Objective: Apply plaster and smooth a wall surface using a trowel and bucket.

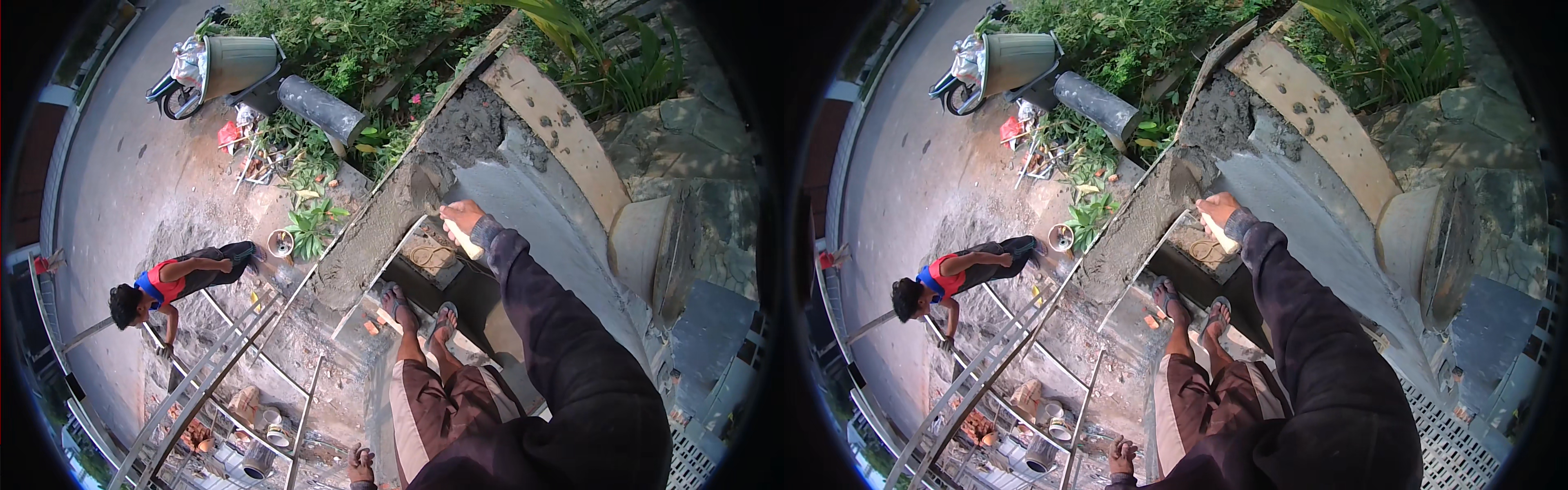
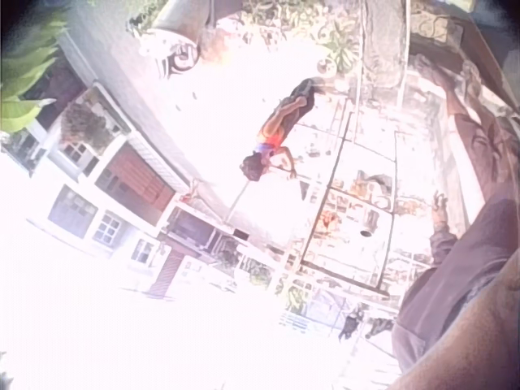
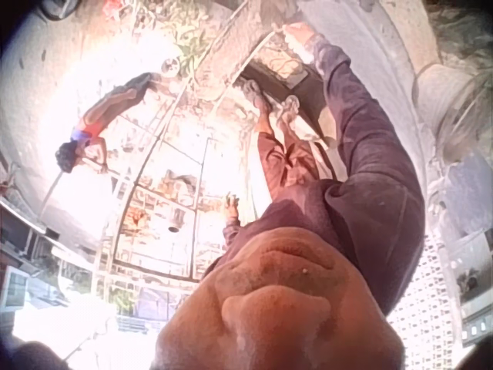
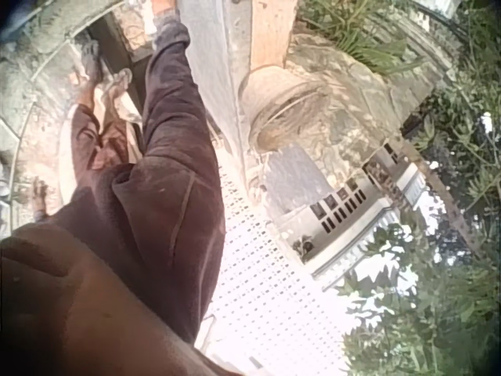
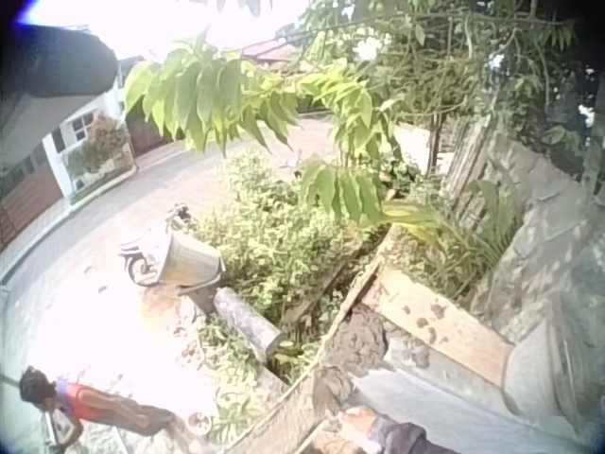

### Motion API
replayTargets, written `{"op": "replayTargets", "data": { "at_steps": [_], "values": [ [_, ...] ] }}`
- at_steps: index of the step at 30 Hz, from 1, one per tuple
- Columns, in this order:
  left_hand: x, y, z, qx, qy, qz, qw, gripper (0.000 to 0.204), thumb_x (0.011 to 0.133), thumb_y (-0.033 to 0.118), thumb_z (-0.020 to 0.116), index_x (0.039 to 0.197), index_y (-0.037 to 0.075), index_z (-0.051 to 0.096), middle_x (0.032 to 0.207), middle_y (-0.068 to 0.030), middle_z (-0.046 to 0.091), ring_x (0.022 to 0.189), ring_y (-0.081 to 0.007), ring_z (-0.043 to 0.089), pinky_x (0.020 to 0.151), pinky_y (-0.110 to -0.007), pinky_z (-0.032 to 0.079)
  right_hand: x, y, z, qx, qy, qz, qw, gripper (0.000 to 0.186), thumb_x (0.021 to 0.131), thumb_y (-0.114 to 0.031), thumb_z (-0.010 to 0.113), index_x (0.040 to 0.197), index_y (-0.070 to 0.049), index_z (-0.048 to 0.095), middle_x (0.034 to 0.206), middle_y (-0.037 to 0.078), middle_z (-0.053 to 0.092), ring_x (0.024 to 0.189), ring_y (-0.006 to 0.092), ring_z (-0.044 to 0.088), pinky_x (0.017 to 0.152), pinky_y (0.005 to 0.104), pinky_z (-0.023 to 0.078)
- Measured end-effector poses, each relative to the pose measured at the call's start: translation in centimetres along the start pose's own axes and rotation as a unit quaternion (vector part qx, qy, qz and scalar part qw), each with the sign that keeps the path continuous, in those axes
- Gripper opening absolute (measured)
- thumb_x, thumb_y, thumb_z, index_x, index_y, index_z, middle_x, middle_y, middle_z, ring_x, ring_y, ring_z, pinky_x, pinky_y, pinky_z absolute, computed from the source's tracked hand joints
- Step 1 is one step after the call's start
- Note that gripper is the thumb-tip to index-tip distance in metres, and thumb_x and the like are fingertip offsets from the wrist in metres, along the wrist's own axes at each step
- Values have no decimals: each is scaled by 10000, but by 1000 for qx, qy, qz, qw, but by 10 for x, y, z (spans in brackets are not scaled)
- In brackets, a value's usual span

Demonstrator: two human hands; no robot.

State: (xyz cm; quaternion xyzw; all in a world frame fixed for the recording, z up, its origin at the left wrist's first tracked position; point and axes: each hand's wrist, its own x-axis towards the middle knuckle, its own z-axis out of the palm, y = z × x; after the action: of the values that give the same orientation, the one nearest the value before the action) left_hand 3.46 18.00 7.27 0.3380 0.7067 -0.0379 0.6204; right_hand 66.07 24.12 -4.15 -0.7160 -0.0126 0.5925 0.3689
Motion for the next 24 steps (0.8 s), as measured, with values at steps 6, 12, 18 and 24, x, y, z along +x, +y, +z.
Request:
{"op": "replayTargets", "data": {
  "at_steps": [6, 12, 18, 24],
  "values": [
    [-3, 0, 14, 51, -14, 12, 999, 367, 803, 256, 550, 1099, 72, 435, 863, -74, 552, 675, -146, 563, 528, -211, 428, 11, 30, 17, -47, 99, -32, 993, 308, 818, -286, 479, 776, 18, 515, 591, 81, 527, 432, 163, 520, 375, 298, 415],
    [-9, 0, 14, 32, -17, 0, 999, 368, 804, 276, 547, 1092, 76, 437, 861, -72, 552, 685, -146, 566, 537, -218, 431, -12, 39, 40, 200, 58, 7, 978, 278, 819, -308, 476, 801, -32, 502, 574, 59, 502, 402, 167, 487, 358, 312, 416],
    [-5, 11, 30, 44, -16, -5, 999, 336, 827, 165, 485, 1119, 19, 406, 860, -97, 542, 683, -150, 568, 550, -211, 422, -2, 50, 54, -2, 142, -7, 990, 292, 794, -280, 482, 765, 11, 487, 574, 103, 512, 418, 209, 519, 389, 327, 420],
    [-6, 10, 29, -6, -26, -15, 1000, 353, 826, 172, 492, 1134, 28, 398, 878, -95, 542, 713, -174, 572, 567, -228, 433, -7, 38, 53, -82, 45, -17, 996, 340, 788, -287, 490, 856, 44, 533, 649, 126, 566, 504, 208, 564, 453, 333, 454]
  ]
}}
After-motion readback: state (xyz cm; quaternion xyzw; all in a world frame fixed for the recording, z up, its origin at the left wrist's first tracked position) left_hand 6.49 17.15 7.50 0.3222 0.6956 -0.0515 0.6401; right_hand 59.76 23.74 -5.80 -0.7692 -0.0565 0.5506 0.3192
